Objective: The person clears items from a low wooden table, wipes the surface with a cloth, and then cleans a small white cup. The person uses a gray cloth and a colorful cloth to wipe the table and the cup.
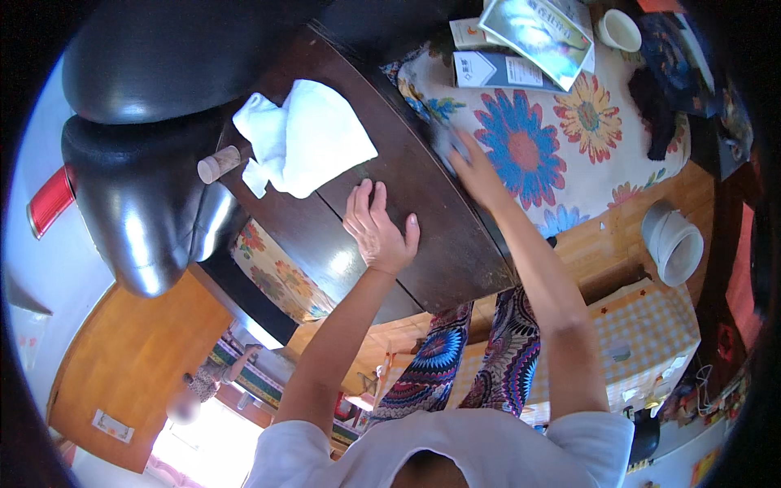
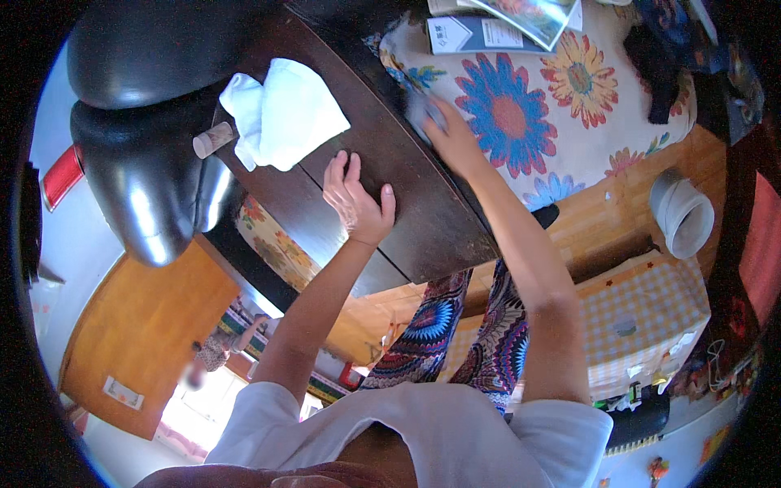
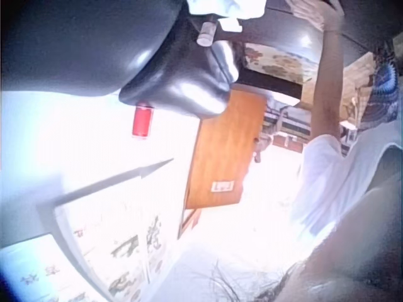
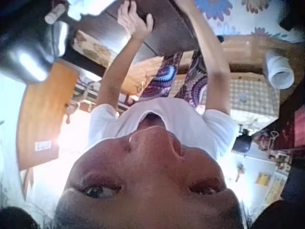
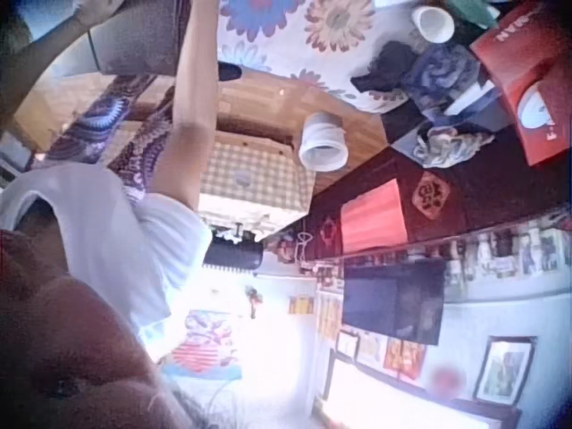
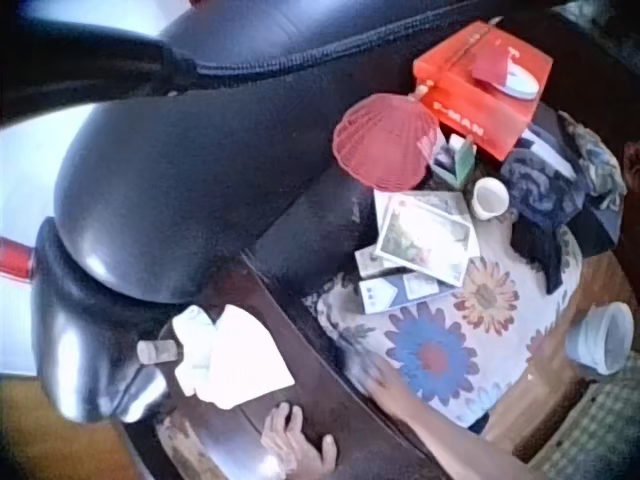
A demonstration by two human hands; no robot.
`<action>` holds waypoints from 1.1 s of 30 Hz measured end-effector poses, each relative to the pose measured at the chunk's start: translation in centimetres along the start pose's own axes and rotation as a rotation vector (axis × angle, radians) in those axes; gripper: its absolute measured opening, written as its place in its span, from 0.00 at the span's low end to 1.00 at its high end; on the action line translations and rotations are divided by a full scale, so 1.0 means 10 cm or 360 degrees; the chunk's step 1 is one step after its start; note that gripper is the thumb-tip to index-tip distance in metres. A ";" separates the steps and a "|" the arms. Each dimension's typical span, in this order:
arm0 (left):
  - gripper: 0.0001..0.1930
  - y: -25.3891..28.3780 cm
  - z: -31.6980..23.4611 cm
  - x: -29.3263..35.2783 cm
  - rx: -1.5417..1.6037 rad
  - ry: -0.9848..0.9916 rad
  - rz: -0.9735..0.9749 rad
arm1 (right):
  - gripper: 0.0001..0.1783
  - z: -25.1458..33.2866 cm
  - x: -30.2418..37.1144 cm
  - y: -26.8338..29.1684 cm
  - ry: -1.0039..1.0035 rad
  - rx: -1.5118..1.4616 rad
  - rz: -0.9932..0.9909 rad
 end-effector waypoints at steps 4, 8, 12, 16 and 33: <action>0.40 -0.01 0.02 0.00 0.0006 0.0021 0.0026 | 0.27 0.27 0.41 0.24 -0.0367 -0.0029 0.0149; 0.42 -0.03 0.04 0.04 -0.0015 0.0040 0.0014 | 0.20 1.44 -0.66 0.50 0.0326 -0.0193 -0.0314; 0.40 -0.05 -0.04 -0.05 0.0024 0.0000 -0.0043 | 0.39 2.04 -1.85 0.91 0.0517 0.0749 -0.1202; 0.38 -0.02 -0.01 -0.06 0.0036 0.0040 -0.0055 | 0.26 2.09 -1.81 -0.02 0.0097 0.1239 -0.1066; 0.41 -0.06 -0.01 0.01 0.0004 0.0067 0.0006 | 0.21 2.07 -1.86 0.04 0.0473 0.1607 -0.0097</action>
Point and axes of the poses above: each hand's wrist, its own x-axis away from the middle knuckle, its own y-axis out of the back of the hand, z = x × y, the point moved 5 cm from there along -x, towards the middle knuckle, and after that the axes turned 14 degrees about z, right-handed, at the moved point
